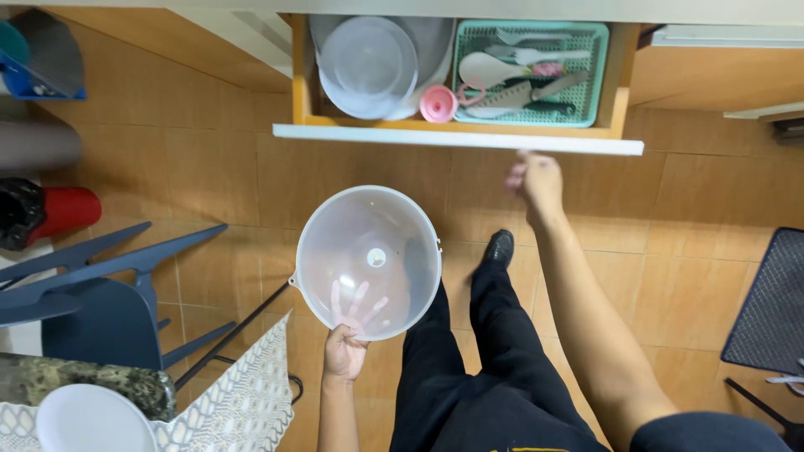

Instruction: The person organizes kitchenware by placing cups, bowls, and a plastic container into a drawer and a cabinet. They then gather cutlery from a dish rack, place it into the drawer, and wipe the sink area with a green cloth.

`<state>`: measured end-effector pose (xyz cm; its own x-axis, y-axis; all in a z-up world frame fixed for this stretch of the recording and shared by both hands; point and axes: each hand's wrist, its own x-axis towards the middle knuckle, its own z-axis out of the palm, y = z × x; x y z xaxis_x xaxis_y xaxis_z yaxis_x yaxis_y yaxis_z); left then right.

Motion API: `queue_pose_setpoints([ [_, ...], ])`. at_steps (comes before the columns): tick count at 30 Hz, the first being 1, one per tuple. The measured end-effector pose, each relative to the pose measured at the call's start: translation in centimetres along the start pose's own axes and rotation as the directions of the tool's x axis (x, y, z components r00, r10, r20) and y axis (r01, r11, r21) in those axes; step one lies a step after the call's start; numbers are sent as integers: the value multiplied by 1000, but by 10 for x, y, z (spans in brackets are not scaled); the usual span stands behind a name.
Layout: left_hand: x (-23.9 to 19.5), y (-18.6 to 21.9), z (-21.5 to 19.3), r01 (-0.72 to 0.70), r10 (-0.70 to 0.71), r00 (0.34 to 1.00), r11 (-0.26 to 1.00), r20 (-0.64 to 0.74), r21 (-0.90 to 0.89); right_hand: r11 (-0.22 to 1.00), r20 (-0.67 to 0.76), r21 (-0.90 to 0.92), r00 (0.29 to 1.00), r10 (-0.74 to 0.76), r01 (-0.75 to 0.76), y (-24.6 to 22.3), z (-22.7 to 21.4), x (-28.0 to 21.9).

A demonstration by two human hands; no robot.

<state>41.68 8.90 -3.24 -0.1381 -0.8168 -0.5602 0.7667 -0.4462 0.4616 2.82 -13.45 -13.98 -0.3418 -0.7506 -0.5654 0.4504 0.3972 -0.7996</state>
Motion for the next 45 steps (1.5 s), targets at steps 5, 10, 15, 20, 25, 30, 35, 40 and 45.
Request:
queue_pose_setpoints([
  [5,-6,33,-9,17,-10,992,998,-122,52,266,472,-579,582,-662,771,-19,146,-32],
  [10,-14,40,-24,-23,25,996,999,-81,25,523,316,-718,885,-341,458,-4,224,17],
  [15,-19,35,-50,-36,36,998,999,-53,-7,485,270,-800,934,-234,353,27,215,56],
  [20,-20,33,-50,-1,0,997,1000,-81,-22,505,198,-702,819,-538,502,-16,177,44],
  [25,-15,39,-32,45,-42,994,999,-105,18,365,264,-751,757,-597,550,-42,103,35],
  [30,-6,39,-18,78,-72,990,996,-121,46,699,54,-605,896,-442,381,-82,57,5],
  [35,-1,31,-22,70,-65,997,993,-52,95,717,-96,-654,913,-397,243,-81,11,11],
  [40,2,23,-12,111,-107,991,992,-79,53,694,-113,-695,926,-361,186,-72,1,-13],
  [45,8,12,-14,123,-120,989,992,-87,37,314,18,-891,718,-696,328,-24,36,-24],
])
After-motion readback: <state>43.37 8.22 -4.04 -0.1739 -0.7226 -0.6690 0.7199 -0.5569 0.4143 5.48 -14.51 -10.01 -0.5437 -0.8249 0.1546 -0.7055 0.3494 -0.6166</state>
